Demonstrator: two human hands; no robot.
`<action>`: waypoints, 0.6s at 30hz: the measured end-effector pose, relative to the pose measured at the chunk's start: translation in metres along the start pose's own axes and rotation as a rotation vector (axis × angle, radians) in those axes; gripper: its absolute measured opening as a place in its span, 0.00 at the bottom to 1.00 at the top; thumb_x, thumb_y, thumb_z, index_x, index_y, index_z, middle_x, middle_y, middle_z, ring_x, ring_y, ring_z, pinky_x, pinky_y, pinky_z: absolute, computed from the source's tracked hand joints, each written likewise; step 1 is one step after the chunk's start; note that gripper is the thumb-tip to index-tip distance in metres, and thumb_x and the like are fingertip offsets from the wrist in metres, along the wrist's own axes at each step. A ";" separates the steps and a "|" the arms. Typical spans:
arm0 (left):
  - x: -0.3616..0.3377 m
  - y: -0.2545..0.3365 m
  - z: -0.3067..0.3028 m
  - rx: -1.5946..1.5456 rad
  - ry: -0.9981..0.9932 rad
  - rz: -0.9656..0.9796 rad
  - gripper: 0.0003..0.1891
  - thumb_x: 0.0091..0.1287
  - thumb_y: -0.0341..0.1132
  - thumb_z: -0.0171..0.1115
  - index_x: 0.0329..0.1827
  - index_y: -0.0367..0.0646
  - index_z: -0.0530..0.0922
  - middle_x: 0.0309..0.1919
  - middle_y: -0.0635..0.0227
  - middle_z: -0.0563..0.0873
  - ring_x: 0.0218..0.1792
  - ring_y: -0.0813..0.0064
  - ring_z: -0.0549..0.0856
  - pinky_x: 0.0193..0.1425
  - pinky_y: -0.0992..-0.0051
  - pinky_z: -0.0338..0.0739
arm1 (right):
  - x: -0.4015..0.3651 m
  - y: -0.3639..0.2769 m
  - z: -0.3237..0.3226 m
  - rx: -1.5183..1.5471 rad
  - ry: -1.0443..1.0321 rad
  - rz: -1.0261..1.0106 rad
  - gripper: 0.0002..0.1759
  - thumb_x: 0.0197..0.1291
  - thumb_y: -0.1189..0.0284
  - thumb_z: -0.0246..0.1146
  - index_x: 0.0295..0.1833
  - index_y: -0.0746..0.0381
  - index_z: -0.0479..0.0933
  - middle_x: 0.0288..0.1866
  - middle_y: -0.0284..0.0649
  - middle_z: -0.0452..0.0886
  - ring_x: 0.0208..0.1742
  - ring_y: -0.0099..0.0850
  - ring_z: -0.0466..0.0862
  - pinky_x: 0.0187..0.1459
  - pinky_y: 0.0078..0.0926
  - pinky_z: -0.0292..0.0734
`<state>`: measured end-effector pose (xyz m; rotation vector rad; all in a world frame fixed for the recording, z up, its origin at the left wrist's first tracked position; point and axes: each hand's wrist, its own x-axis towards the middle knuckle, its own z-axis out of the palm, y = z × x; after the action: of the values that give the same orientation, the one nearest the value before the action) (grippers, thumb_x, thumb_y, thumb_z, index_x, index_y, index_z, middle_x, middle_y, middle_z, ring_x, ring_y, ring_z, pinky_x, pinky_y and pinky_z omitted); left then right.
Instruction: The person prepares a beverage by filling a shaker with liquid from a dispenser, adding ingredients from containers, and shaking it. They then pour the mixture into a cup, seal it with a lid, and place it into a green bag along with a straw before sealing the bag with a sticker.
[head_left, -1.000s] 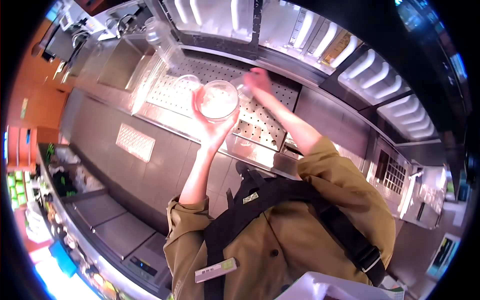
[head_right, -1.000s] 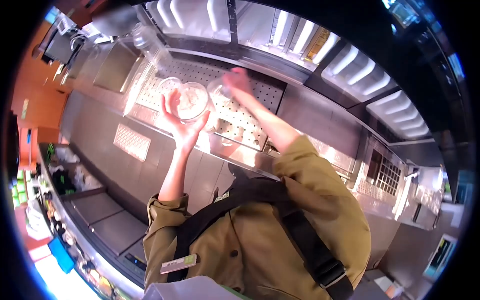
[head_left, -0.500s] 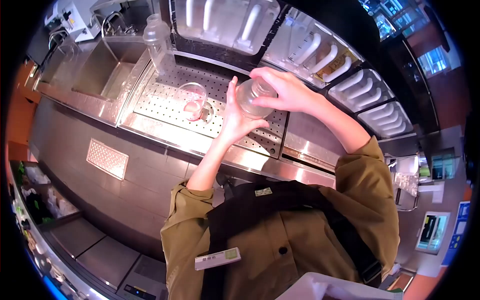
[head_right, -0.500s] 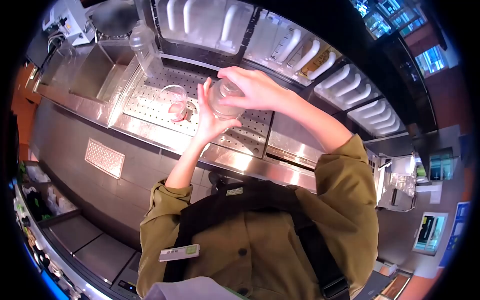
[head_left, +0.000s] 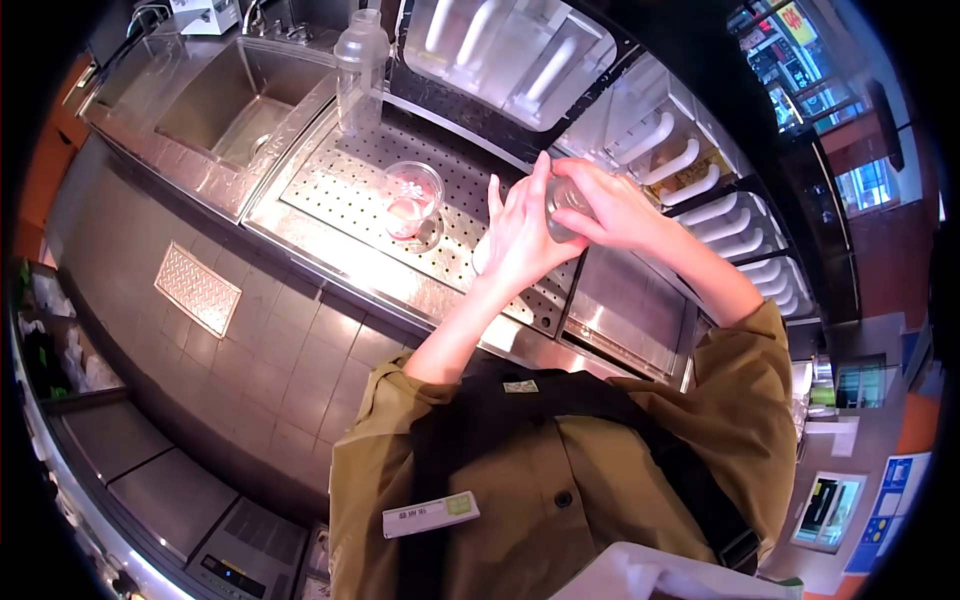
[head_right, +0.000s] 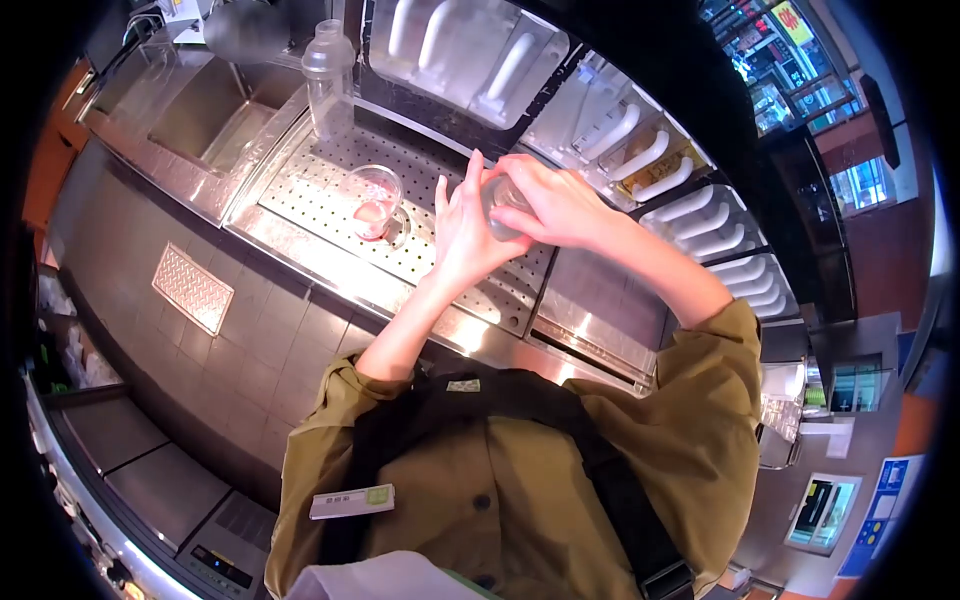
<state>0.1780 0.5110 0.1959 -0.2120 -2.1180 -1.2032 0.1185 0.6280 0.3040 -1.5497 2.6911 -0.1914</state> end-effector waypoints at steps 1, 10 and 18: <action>-0.001 -0.001 0.000 -0.026 -0.037 -0.006 0.63 0.35 0.47 0.75 0.68 0.37 0.38 0.57 0.51 0.68 0.61 0.55 0.67 0.67 0.47 0.43 | -0.001 -0.004 -0.005 0.000 -0.026 0.007 0.35 0.52 0.52 0.59 0.59 0.64 0.60 0.57 0.53 0.67 0.52 0.47 0.75 0.50 0.38 0.72; -0.095 -0.009 -0.014 -1.246 0.280 -0.920 0.27 0.69 0.46 0.44 0.64 0.38 0.54 0.61 0.50 0.61 0.64 0.60 0.62 0.68 0.61 0.54 | 0.003 0.023 0.010 1.094 -0.420 0.481 0.40 0.57 0.37 0.40 0.68 0.51 0.56 0.72 0.37 0.49 0.71 0.38 0.51 0.64 0.52 0.52; -0.119 -0.066 0.068 -1.854 0.184 -1.273 0.39 0.59 0.66 0.40 0.63 0.43 0.60 0.56 0.53 0.72 0.58 0.55 0.71 0.63 0.50 0.61 | -0.083 -0.015 0.028 1.054 -0.448 0.130 0.61 0.38 0.39 0.65 0.70 0.57 0.43 0.70 0.48 0.45 0.69 0.42 0.51 0.64 0.45 0.53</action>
<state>0.2056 0.5509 0.0518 0.5369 -0.0720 -3.2782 0.1757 0.6902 0.2750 -0.9153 1.7865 -0.9314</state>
